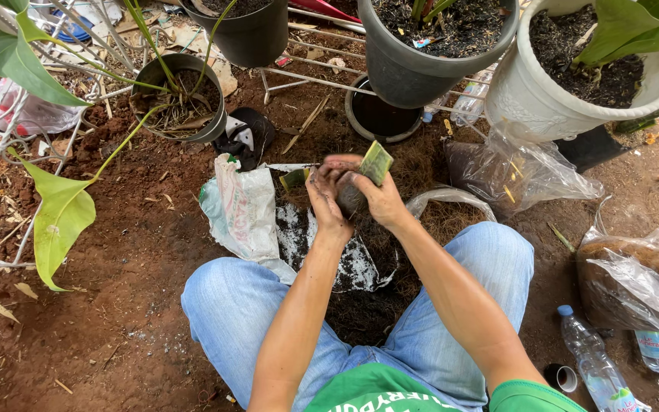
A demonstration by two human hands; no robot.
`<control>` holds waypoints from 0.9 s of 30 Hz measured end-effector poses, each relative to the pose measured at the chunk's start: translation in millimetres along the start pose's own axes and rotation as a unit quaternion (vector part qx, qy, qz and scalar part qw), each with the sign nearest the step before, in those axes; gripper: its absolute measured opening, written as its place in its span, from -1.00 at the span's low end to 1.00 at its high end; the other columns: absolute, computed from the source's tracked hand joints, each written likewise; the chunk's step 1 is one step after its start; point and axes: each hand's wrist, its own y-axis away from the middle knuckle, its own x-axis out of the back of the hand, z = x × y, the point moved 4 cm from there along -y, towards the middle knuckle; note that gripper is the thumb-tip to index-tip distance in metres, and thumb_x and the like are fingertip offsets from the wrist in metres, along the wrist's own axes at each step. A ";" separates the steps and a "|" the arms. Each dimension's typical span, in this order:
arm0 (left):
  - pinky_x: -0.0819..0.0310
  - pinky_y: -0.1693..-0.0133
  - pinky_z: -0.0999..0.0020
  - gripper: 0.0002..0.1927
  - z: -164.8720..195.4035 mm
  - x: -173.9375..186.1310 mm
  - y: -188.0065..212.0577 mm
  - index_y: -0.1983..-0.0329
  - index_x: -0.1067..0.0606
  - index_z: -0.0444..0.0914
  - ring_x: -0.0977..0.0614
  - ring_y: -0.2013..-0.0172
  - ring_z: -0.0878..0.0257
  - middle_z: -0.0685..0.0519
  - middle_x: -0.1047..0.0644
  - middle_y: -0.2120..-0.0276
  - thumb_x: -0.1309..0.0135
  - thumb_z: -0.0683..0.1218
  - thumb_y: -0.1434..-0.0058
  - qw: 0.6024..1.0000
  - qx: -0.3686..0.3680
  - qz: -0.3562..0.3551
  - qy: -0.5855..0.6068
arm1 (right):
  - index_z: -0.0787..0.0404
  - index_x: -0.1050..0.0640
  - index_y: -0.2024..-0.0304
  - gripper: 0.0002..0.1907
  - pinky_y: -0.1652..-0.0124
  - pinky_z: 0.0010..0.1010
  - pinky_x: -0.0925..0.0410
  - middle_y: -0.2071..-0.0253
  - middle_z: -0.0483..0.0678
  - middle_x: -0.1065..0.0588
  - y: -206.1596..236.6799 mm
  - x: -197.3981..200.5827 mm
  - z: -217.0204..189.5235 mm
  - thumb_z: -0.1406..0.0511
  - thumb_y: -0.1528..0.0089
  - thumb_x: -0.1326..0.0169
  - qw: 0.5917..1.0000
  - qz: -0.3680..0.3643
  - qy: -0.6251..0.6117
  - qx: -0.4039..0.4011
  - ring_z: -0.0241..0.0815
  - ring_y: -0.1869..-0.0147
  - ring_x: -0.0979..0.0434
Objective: The person sits on the ground and packs soil around the base of a plant cutting, pressing and shaping the soil into a root ball with both hands. They repeatedly squeeze and turn the soil mass around the cutting to compact it.
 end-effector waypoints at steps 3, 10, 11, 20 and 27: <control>-0.53 -0.03 0.11 -0.51 -4.6 12.6 -2.3 0.05 -0.36 -0.17 -0.63 0.09 0.07 -0.05 -0.51 0.09 0.21 0.32 -0.41 0.992 -0.034 0.109 0.057 | 0.22 -0.44 -0.06 -0.71 -0.13 -0.24 -0.41 0.03 -0.05 -0.53 5.7 -5.9 16.8 0.30 -0.31 -0.12 0.995 0.043 -0.079 -0.035 -0.19 -0.08 -0.52; -0.43 0.02 0.25 -0.59 -18.5 32.6 3.4 0.13 -0.32 -0.13 -0.51 0.19 0.25 0.07 -0.42 0.23 0.20 0.28 -0.35 0.951 -0.080 0.287 0.084 | 0.27 -0.48 0.11 -0.85 0.19 -0.39 -0.46 0.27 -0.07 -0.53 11.5 -22.8 23.4 0.32 -0.32 -0.09 0.978 0.089 -0.164 -0.089 -0.26 0.25 -0.53; -0.43 0.03 0.23 -0.59 -21.9 33.3 3.1 0.15 -0.31 -0.14 -0.49 0.20 0.23 0.06 -0.41 0.24 0.20 0.28 -0.36 0.950 -0.074 0.286 0.099 | 0.30 -0.49 0.14 -0.87 0.23 -0.40 -0.45 0.30 -0.06 -0.53 11.8 -24.6 21.7 0.34 -0.33 -0.07 0.982 0.091 -0.150 -0.070 -0.26 0.28 -0.52; -0.42 0.02 0.20 -0.49 -9.2 29.4 -2.8 0.24 -0.34 -0.23 -0.50 0.24 0.16 0.00 -0.45 0.30 0.29 0.30 -0.35 0.966 -0.026 0.220 0.136 | 0.37 -0.50 0.16 -0.90 0.19 -0.38 -0.45 0.30 -0.04 -0.55 7.1 -34.6 8.6 0.40 -0.34 -0.05 0.989 0.082 -0.116 -0.047 -0.25 0.27 -0.54; -0.34 -0.05 0.19 -0.55 -7.7 15.6 0.7 0.13 -0.35 -0.19 -0.51 0.17 0.19 0.01 -0.50 0.28 0.34 0.24 -0.43 0.981 -0.093 0.166 0.033 | 0.33 -0.48 -0.13 -0.58 0.01 -0.35 -0.51 0.21 0.04 -0.62 10.4 -31.8 -15.0 0.47 -0.19 0.05 0.989 0.073 -0.129 -0.005 -0.22 0.17 -0.63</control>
